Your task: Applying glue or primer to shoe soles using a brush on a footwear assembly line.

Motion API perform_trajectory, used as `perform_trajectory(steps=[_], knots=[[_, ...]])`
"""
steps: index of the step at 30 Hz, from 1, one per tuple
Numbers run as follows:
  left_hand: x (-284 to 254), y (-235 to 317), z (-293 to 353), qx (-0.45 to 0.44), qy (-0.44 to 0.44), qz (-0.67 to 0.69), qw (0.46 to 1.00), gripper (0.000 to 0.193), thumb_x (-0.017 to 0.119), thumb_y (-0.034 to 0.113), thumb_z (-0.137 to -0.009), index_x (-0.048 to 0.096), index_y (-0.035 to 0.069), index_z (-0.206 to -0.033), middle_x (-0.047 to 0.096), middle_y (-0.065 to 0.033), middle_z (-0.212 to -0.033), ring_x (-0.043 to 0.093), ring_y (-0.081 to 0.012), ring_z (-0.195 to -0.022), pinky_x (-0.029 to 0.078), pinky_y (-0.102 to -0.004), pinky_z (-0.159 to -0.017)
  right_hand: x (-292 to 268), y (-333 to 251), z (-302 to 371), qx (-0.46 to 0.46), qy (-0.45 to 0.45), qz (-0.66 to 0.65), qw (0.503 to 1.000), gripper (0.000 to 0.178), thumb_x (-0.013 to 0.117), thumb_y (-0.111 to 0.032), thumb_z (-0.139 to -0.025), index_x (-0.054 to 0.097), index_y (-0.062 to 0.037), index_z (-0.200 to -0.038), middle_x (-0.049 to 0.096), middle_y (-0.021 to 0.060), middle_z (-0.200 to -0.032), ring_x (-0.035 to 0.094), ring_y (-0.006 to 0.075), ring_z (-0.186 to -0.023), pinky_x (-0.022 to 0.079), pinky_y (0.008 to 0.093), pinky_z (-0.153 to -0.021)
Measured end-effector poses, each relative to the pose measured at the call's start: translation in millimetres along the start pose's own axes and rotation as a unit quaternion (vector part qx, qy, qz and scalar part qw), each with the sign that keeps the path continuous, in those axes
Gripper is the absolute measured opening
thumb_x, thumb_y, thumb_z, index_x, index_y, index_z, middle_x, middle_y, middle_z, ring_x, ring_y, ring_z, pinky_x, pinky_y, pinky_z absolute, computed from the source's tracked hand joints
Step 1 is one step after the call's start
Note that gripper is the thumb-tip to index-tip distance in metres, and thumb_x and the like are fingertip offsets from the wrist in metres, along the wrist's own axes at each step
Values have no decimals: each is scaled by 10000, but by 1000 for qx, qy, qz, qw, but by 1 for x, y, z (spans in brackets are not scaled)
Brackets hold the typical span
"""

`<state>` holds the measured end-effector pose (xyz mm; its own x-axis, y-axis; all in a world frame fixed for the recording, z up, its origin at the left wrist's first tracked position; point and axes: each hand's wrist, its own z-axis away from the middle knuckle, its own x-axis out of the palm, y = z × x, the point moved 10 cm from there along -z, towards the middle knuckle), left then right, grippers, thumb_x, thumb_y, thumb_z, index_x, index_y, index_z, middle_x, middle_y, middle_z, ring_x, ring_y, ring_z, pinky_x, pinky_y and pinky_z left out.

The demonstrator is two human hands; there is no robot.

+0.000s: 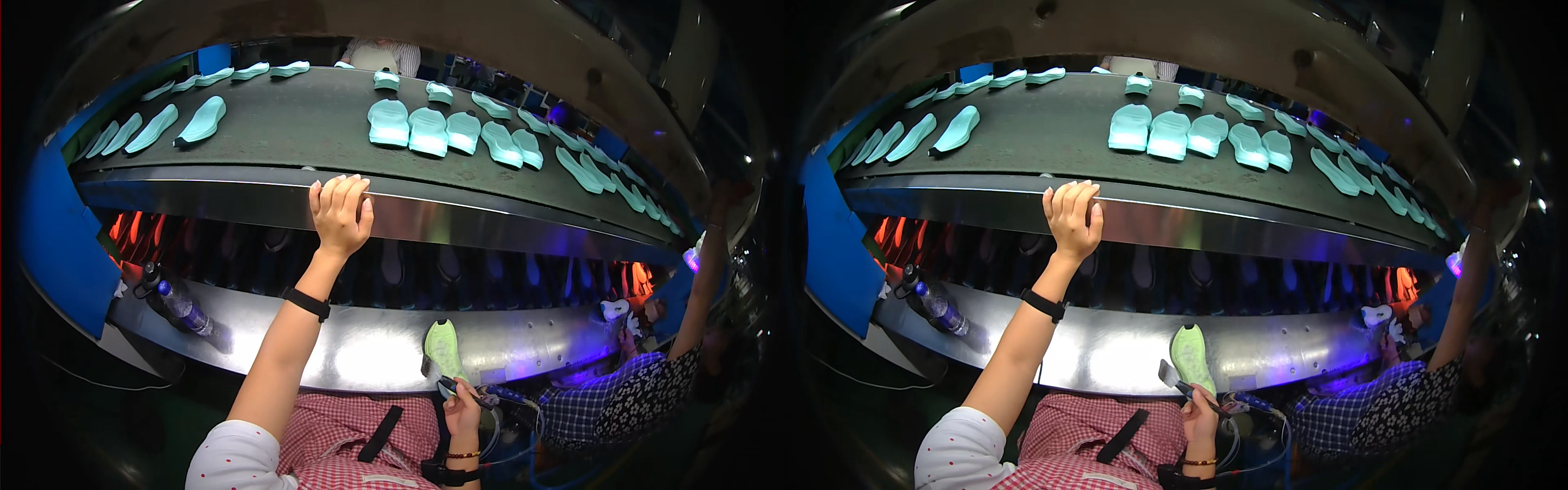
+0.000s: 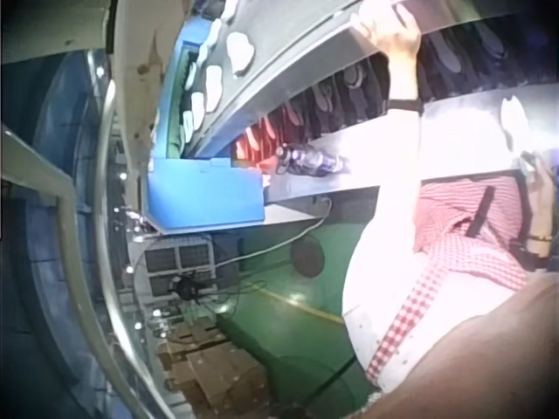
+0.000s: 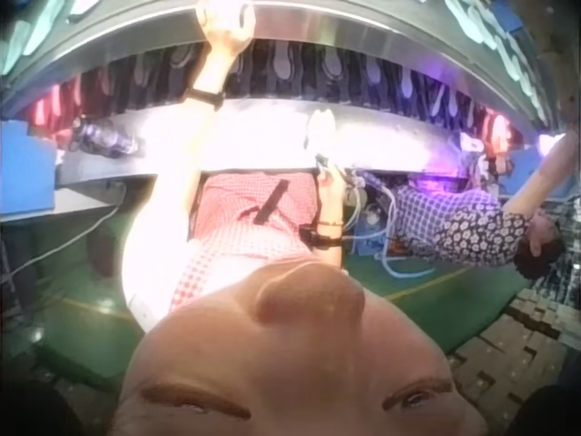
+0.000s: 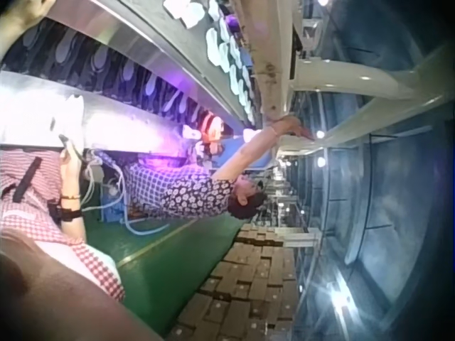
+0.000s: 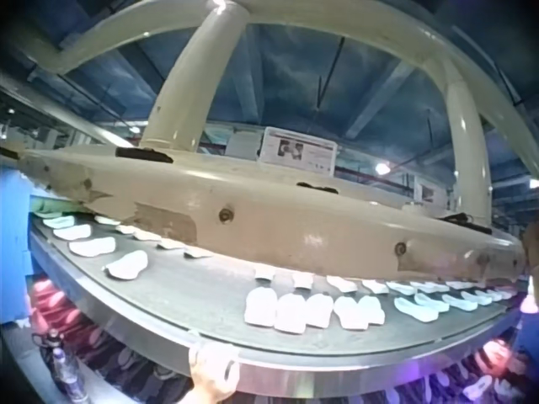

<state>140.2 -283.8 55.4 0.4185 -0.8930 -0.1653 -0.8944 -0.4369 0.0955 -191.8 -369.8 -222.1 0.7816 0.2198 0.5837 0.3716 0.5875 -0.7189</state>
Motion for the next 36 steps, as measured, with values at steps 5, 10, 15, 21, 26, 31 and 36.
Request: perform_trajectory(steps=[5,10,15,21,26,31,36], knots=[[0,0,1,4,1,-3,1000,256,492,223,-769,577,111,-983,560,-18,-1029,462,-205,-1035,183,-399,-1004,-5,-1,2,-8,9,-11,1000,169,514,-85,-839,544,-8,-987,563,36,-731,505,116,-499,393,231,-455],[4,1,0,5,-8,-8,1000,259,484,227,-774,575,112,-987,560,-16,-1042,460,-209,-1040,179,-402,-1004,-4,0,1,-7,21,-14,1000,182,528,-78,-830,544,10,-989,554,34,-717,501,114,-502,390,231,-455],[0,5,-6,4,-35,-21,999,290,518,222,-741,569,109,-1004,552,-35,-1046,453,-221,-1045,194,-419,-997,2,-4,-3,-14,-7,-24,1000,169,527,-59,-827,560,24,-971,548,35,-697,502,110,-506,388,217,-462],[7,18,-26,11,-267,11,964,346,580,209,-729,553,75,-1047,559,-69,-1039,458,-254,-1058,265,-444,-964,-10,-19,-7,-31,-9,-57,998,163,540,-51,-825,567,27,-965,588,62,-744,502,102,-495,400,205,-466],[55,33,-65,-6,-407,84,910,478,604,281,-753,484,99,-1179,362,-244,-1240,332,-389,-1166,291,-446,-971,-21,-19,-17,-13,-3,-43,999,157,562,-60,-808,589,8,-947,564,31,-663,489,77,-490,378,170,-453],[144,20,-86,-111,-457,-12,883,693,576,550,-712,355,271,-1307,156,-252,-1371,188,-415,-1262,186,-559,-979,-10,-20,-27,10,-40,-36,999,178,580,-93,-806,606,-8,-961,535,-4,-602,480,59,-493,371,163,-461],[206,7,-68,-150,-604,-64,780,685,494,644,-708,443,237,-1256,256,-270,-1336,212,-403,-1256,164,-559,-989,-25,-22,-32,22,-45,-61,997,183,569,-71,-809,593,10,-972,555,19,-648,490,72,-511,384,175,-469]])
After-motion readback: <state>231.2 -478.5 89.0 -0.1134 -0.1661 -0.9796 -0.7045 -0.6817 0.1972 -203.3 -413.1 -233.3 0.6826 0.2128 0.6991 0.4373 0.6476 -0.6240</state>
